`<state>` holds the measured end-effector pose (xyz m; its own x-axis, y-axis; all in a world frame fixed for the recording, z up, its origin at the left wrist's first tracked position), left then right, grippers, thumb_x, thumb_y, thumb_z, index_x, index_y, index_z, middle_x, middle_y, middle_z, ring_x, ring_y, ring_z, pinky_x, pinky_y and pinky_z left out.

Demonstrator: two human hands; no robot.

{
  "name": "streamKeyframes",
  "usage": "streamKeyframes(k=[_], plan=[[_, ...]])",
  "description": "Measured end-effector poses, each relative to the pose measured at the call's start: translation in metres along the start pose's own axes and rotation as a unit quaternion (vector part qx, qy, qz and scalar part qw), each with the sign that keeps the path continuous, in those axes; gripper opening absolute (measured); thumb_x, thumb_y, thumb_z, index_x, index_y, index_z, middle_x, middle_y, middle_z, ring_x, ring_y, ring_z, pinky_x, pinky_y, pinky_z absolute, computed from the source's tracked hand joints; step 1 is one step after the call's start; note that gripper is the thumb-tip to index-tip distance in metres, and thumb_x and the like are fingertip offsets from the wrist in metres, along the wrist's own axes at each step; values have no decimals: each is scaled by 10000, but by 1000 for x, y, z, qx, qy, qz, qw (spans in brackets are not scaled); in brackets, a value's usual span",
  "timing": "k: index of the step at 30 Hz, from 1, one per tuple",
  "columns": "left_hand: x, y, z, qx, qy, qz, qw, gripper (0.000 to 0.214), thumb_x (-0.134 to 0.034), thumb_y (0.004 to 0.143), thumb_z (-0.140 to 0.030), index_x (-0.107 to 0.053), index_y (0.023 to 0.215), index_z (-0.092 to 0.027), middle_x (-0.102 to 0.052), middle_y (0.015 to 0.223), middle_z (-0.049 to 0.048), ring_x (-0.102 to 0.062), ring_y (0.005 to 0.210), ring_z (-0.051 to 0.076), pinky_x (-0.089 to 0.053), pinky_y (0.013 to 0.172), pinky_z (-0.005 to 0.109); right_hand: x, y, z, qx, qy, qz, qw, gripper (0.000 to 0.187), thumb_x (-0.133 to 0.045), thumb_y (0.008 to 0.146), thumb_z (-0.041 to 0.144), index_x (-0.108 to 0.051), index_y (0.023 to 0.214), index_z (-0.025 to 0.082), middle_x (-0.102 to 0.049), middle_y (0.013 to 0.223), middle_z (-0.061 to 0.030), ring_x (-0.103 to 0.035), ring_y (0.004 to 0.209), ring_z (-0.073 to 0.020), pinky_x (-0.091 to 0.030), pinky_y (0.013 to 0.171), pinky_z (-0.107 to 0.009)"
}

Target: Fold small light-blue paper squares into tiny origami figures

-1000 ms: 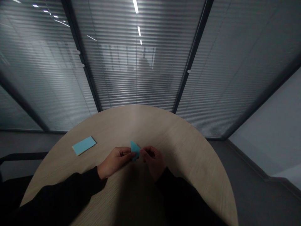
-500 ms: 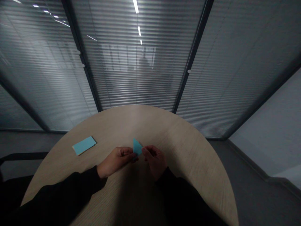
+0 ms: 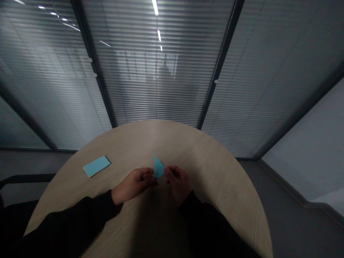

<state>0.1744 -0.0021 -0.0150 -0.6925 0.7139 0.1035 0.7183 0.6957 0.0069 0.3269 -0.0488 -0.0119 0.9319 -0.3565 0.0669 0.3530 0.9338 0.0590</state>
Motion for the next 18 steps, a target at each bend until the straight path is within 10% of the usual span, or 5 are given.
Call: streamKeyframes(k=[18], plan=[[6, -1, 2, -4, -16, -40, 999, 390, -571, 874, -522, -628, 850, -137, -544, 641, -20, -384, 522, 81, -267, 491, 215, -11, -3, 3, -1, -34, 67, 997, 386, -649, 736, 555, -634, 774, 172, -550, 635, 12, -505, 577, -136, -420, 556, -257]])
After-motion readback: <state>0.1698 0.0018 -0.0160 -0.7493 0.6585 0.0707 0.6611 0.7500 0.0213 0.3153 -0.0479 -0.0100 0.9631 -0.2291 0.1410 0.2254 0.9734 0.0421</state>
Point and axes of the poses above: each hand's wrist, its own y-axis towards the middle knuckle, its own x-axis out of the back of the hand, z = x × y, the point moved 6 cm from there along y, towards the middle knuckle
